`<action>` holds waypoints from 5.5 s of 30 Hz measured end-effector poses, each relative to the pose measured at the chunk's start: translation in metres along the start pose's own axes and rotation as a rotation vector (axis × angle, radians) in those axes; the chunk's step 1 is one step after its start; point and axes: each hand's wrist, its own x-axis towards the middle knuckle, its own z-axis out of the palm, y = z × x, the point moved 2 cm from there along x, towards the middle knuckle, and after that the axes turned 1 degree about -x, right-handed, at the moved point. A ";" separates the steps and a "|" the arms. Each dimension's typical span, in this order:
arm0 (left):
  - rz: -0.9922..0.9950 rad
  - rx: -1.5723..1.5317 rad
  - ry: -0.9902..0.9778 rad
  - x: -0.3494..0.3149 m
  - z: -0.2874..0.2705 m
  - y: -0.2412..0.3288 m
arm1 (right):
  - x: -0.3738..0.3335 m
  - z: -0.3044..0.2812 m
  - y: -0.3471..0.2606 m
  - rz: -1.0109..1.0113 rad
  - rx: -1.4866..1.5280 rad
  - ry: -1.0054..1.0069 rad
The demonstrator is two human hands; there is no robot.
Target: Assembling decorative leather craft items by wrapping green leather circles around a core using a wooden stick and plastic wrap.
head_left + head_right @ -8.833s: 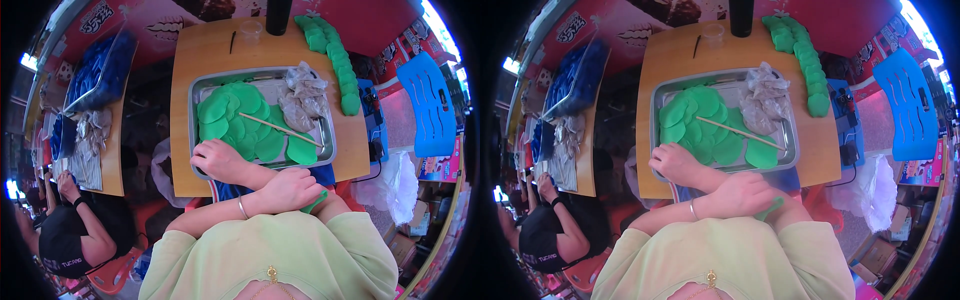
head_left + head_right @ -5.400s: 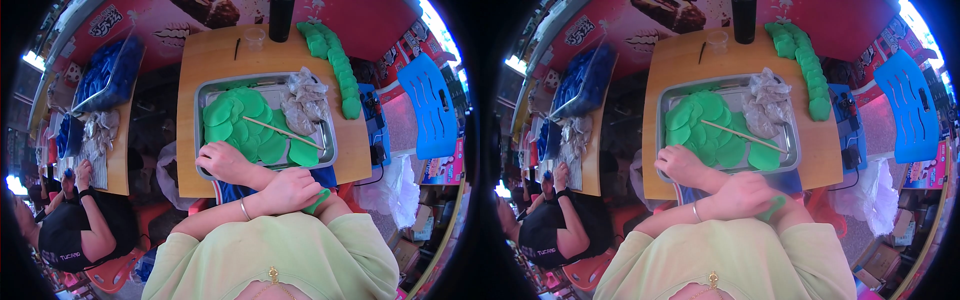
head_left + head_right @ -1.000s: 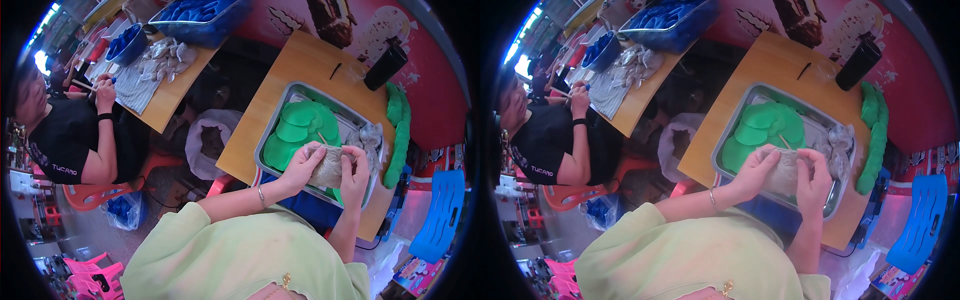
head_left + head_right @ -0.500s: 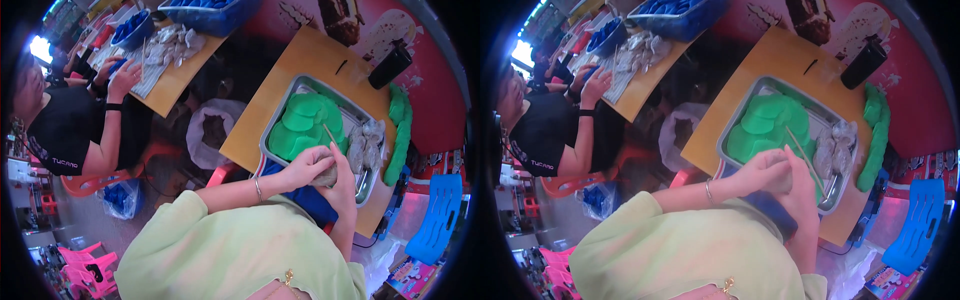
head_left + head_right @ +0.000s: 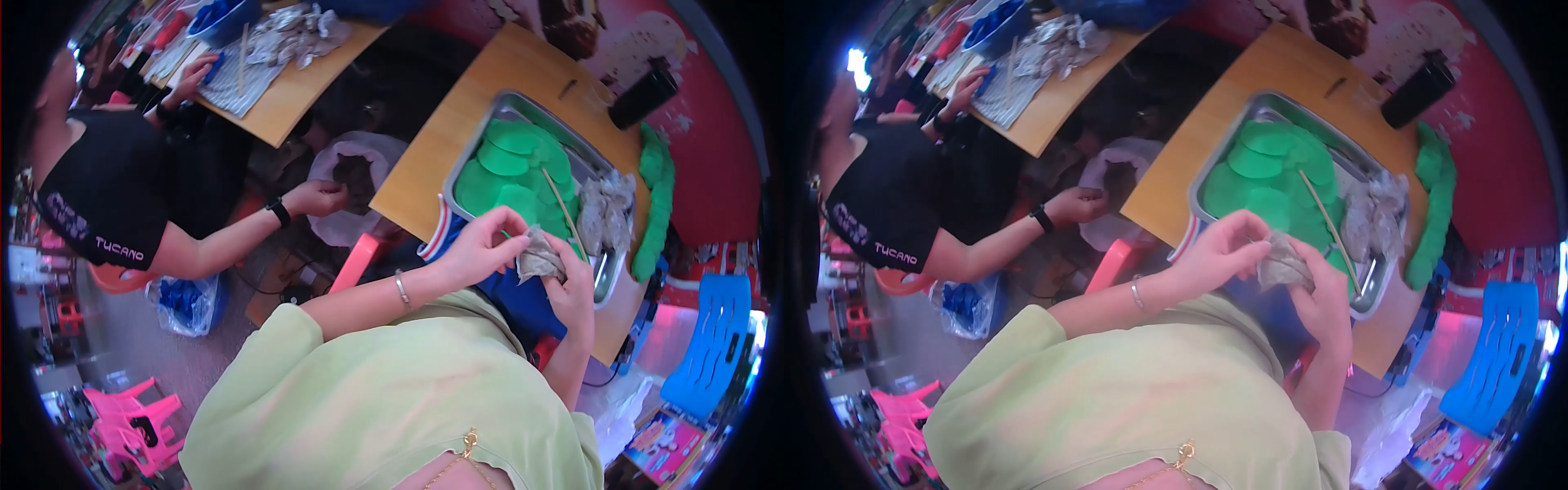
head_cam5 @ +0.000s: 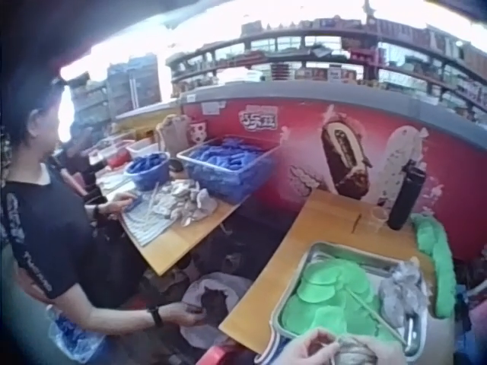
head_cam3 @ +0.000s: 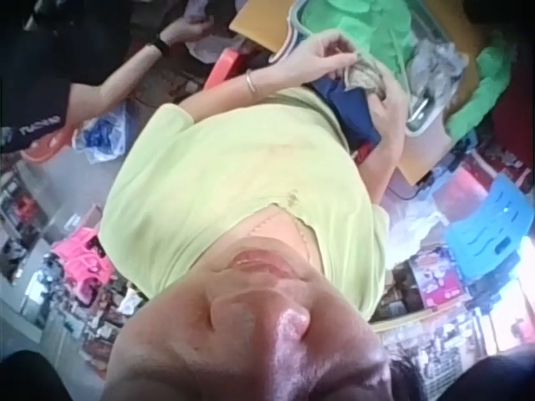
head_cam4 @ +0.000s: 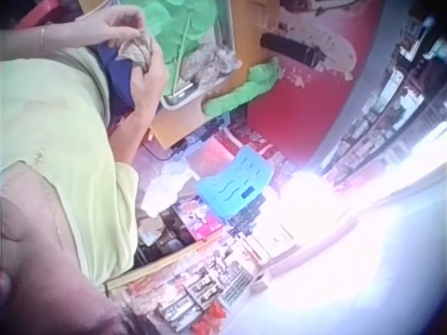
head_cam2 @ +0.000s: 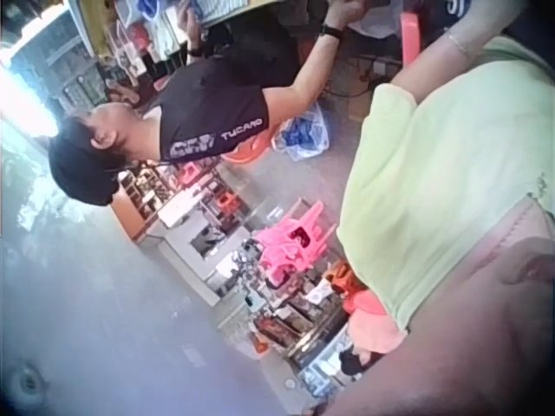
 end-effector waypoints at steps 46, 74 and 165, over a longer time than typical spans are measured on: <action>0.467 0.474 0.132 0.064 -0.010 0.001 | 0.027 0.020 0.068 0.098 0.777 0.232; 0.475 0.646 0.132 0.061 -0.006 0.002 | 0.027 0.027 0.054 -0.067 0.294 0.327; 0.401 0.435 0.060 0.031 0.017 0.012 | 0.016 0.012 0.004 -0.194 -0.087 0.610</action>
